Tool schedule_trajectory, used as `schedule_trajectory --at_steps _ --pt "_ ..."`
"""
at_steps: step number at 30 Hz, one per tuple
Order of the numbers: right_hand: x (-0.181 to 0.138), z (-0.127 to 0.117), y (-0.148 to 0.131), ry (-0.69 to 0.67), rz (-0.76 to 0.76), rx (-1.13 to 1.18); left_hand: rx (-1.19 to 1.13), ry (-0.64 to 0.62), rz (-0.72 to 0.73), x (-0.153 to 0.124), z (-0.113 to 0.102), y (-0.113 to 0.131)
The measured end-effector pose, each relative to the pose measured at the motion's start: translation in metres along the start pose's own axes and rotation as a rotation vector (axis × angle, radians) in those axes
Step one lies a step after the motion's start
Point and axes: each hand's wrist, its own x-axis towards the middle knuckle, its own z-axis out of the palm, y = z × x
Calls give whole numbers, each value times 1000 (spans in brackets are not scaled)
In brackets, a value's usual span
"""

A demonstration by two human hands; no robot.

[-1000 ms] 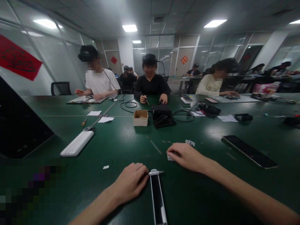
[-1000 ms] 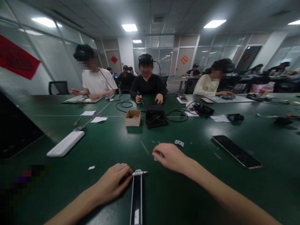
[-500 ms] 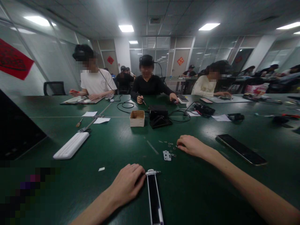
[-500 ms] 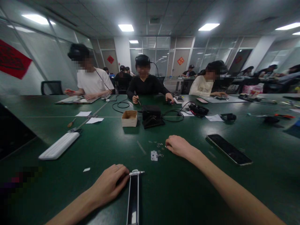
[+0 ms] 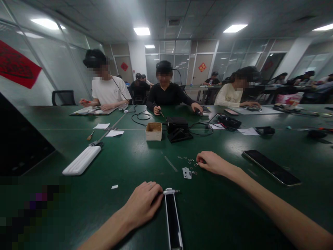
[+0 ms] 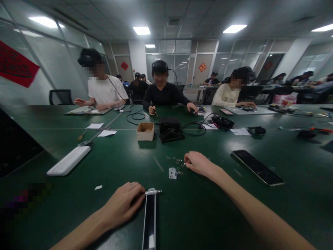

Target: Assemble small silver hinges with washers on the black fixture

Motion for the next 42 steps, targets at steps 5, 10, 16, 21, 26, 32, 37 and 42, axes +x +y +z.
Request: schedule_trajectory --at_steps 5,10,16,21,26,32,37,42 --pt "2 1 -3 -52 27 30 24 -7 -11 0 -2 2" --pt "1 5 -7 -107 67 27 118 -62 -26 -2 -6 8" --pt "-3 1 -14 -49 -24 40 138 -72 -14 -4 -9 11" --pt "-27 7 -51 93 -135 271 122 -53 -20 -4 -7 9" --pt "-49 32 -80 139 -253 564 94 -27 -27 -2 -3 7" --pt "-52 35 -80 86 -264 690 54 -18 -5 0 -3 4" --pt "-51 38 -80 91 -301 672 61 -27 -15 0 -3 5" --pt "-51 41 -83 80 -303 688 57 -32 -10 1 -2 4"
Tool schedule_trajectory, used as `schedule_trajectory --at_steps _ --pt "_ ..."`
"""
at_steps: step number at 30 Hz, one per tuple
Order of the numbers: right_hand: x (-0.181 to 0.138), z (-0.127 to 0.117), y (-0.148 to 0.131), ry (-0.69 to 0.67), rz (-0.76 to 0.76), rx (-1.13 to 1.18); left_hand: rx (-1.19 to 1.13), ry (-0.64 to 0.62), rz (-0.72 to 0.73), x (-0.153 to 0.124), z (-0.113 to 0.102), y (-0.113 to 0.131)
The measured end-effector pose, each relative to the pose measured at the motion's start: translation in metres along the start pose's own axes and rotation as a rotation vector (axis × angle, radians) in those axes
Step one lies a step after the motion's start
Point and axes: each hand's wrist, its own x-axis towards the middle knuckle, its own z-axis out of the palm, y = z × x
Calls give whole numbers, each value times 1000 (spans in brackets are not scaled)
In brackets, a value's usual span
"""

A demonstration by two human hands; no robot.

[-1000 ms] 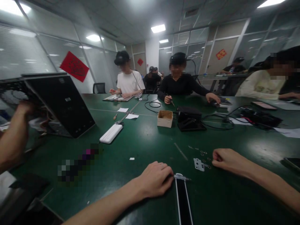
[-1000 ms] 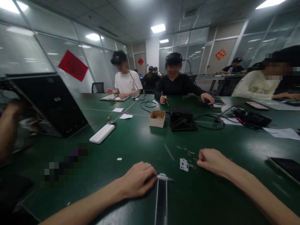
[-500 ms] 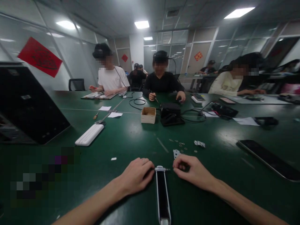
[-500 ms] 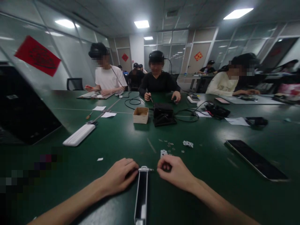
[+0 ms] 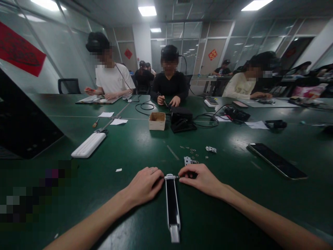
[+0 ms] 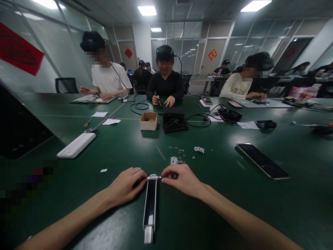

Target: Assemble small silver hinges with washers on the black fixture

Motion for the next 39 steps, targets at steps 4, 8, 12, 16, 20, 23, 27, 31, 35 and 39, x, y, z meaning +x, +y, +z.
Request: schedule_trajectory --at_steps 4,8,12,16,20,23,27,31,35,39 --pt "1 4 -2 20 4 3 -2 1 7 0 0 -1" --pt "2 9 -5 31 -9 -10 -4 5 12 1 1 -2" --pt "3 11 -6 42 2 -39 -10 1 8 1 0 -1" --pt "4 11 -6 52 -19 -96 1 -9 0 2 -2 1" --pt "3 11 -7 55 -40 -128 -4 -12 -1 2 -3 1" --pt "3 10 -8 51 -34 -132 -8 -4 4 1 -2 0" --pt "3 10 -8 53 -39 -140 -19 -5 7 1 -2 0" --pt "4 10 -8 53 -90 -164 -21 18 22 1 -1 -1" --pt "4 13 -7 87 -166 -220 -24 52 33 1 3 -4" --pt "1 17 -6 76 -205 -291 -28 63 28 1 4 -4"
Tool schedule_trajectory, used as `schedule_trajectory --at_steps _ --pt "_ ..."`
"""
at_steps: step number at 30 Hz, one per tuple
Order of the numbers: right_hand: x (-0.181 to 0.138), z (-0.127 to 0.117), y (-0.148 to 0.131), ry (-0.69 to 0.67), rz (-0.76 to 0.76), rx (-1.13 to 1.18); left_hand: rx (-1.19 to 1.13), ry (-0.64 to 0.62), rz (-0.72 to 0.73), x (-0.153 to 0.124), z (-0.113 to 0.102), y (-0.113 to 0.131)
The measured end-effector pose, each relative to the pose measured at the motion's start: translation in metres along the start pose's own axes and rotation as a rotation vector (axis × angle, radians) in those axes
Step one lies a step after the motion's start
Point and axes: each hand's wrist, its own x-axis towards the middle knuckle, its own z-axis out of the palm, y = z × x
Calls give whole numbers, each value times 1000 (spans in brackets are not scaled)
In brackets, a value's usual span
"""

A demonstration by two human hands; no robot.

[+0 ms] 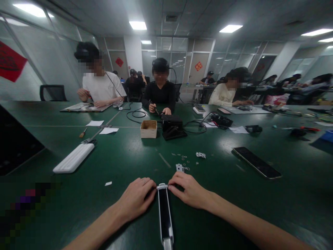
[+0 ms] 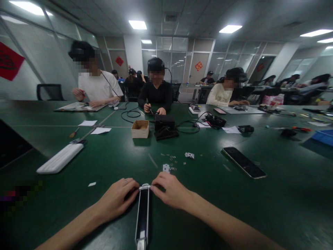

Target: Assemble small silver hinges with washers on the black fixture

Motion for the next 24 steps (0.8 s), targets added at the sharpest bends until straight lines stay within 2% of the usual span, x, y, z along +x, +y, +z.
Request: schedule_trajectory --at_steps 5,8,10,13,17,22,24 --pt "4 -12 9 21 1 -151 -17 -5 -18 -1 -2 1" --pt "11 -37 29 70 133 -263 -26 -8 -23 -2 -2 0" --pt "14 -55 44 -13 256 -348 -30 -12 -21 -2 -1 -1" --pt "18 -73 60 -197 323 -430 -37 -12 -24 -2 -1 -1" --pt "21 -72 63 -234 318 -463 -44 -15 -30 -1 -3 1" --pt "23 -64 57 -187 345 -484 -57 -23 -64 -3 -8 4" --pt "24 -63 49 -167 342 -462 -78 15 -77 -4 -8 4"
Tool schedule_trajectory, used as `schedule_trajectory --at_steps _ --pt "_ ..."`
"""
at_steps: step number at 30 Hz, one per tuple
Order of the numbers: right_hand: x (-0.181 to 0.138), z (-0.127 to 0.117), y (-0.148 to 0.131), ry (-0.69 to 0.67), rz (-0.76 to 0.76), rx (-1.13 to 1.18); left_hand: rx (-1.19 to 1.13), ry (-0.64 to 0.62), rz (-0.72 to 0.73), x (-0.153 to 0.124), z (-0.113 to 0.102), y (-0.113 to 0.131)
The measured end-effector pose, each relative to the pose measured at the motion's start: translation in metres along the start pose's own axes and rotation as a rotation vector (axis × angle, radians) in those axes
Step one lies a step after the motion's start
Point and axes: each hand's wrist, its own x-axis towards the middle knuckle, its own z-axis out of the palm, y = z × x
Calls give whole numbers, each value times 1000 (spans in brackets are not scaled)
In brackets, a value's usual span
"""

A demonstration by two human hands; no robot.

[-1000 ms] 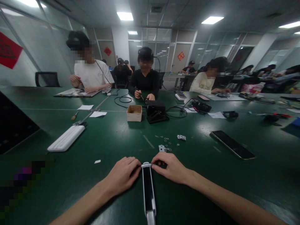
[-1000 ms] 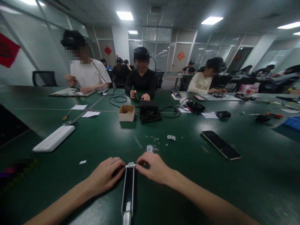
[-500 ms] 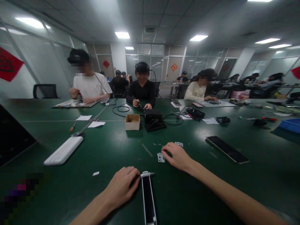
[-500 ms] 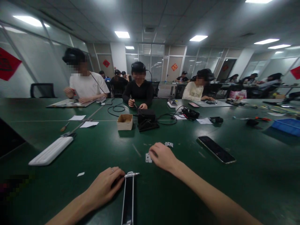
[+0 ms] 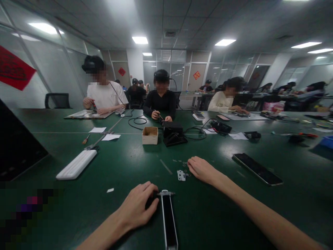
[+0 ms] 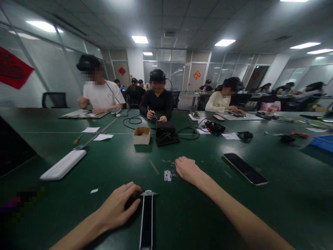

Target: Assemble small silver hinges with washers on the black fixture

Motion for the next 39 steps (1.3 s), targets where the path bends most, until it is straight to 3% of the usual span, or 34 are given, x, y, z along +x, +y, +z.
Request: schedule_trajectory --at_steps 2,7,11,15,19,23,26,30,39 --pt "-4 -3 -13 44 -20 130 -35 84 -3 -1 0 0" --pt "-19 -1 -68 104 -129 708 -160 329 69 -1 4 5" --pt "-29 12 -98 74 -202 964 -284 370 148 -2 4 15" --pt "-32 21 -102 110 -207 1044 -360 380 172 -3 3 17" --pt "-31 20 -99 121 -225 967 -323 344 237 -2 1 7" --pt "-32 23 -85 243 -242 713 -101 232 356 0 -2 -10" --pt "-35 31 -73 294 -248 556 -3 131 339 0 -3 -22" --pt "-38 38 -66 224 -258 441 33 35 302 0 -5 -29" --pt "-38 41 -68 187 -289 336 30 -23 204 0 -12 -25"
